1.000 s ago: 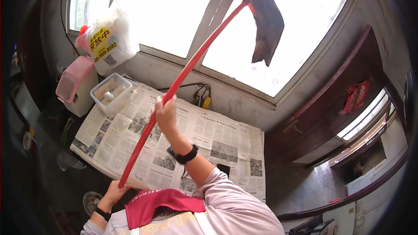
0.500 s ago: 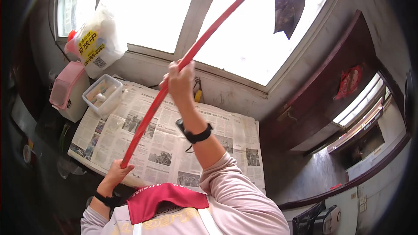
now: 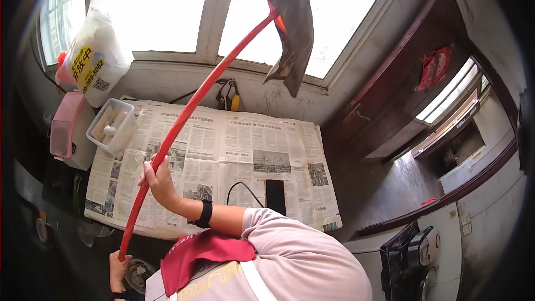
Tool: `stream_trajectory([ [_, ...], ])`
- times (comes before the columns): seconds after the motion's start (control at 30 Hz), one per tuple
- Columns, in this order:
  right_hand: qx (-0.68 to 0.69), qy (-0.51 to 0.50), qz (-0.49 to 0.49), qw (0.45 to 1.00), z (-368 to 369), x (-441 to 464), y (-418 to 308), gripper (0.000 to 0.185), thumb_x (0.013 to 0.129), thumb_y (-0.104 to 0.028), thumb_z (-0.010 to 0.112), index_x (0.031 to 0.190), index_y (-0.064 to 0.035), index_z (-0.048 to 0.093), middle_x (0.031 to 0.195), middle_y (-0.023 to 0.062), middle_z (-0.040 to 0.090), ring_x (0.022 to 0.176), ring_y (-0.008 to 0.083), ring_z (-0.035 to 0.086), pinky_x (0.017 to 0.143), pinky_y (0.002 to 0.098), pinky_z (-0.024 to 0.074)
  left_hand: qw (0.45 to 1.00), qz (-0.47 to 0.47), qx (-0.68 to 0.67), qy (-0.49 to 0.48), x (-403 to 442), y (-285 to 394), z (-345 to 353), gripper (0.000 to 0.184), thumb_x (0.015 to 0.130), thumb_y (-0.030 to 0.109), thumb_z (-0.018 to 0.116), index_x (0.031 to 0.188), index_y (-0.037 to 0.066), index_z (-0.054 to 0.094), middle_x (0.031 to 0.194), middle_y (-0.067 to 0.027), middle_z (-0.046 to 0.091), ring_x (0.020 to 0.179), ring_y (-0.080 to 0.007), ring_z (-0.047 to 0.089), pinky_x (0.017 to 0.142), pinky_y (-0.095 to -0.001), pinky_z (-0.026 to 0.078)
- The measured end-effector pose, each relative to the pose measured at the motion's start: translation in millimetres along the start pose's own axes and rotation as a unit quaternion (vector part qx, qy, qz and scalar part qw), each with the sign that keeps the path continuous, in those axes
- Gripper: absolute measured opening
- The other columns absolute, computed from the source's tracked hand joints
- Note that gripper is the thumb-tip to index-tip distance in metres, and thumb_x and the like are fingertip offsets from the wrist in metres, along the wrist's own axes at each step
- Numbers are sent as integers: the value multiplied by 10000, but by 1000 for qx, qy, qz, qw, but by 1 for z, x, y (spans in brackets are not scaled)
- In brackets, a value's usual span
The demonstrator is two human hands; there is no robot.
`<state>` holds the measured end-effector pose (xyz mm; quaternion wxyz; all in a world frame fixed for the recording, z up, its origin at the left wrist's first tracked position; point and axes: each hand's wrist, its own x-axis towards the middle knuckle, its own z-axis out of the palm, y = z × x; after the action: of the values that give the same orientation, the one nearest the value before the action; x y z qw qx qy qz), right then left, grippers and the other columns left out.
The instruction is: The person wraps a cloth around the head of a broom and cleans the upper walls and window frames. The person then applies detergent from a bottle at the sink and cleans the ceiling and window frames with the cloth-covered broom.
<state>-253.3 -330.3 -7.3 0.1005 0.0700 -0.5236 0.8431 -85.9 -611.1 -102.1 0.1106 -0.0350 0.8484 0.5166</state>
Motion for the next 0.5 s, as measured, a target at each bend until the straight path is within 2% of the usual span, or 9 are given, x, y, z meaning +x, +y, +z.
stream_trajectory([
  [0.07,-7,16,17,1000,-19,19,5,173,905,-63,436,1000,-48,292,751,57,438,541,140,527,502,285,499,1000,-9,-21,1,5,3,-1,373,730,196,708,561,74,399,545,65,349,534,-45,312,446,-270,254],
  [0.17,2,34,17,999,-30,33,5,172,891,-54,437,980,-46,290,734,62,434,534,142,524,481,298,508,1000,-9,-5,-4,13,23,16,394,742,213,724,568,80,397,554,85,336,538,-36,298,451,-245,248],
  [0.23,44,39,20,998,-41,34,-1,159,883,-44,432,965,-51,296,735,65,434,531,140,519,461,304,505,1000,-18,3,-16,15,27,28,365,744,168,712,561,76,410,550,84,341,535,-37,302,449,-251,254],
  [0.5,2,107,-48,993,-94,82,-85,129,836,-26,417,930,-32,329,640,64,445,451,147,489,401,306,481,998,36,48,-30,70,89,83,280,773,130,671,624,-2,475,537,40,356,530,-65,313,454,-281,283],
])
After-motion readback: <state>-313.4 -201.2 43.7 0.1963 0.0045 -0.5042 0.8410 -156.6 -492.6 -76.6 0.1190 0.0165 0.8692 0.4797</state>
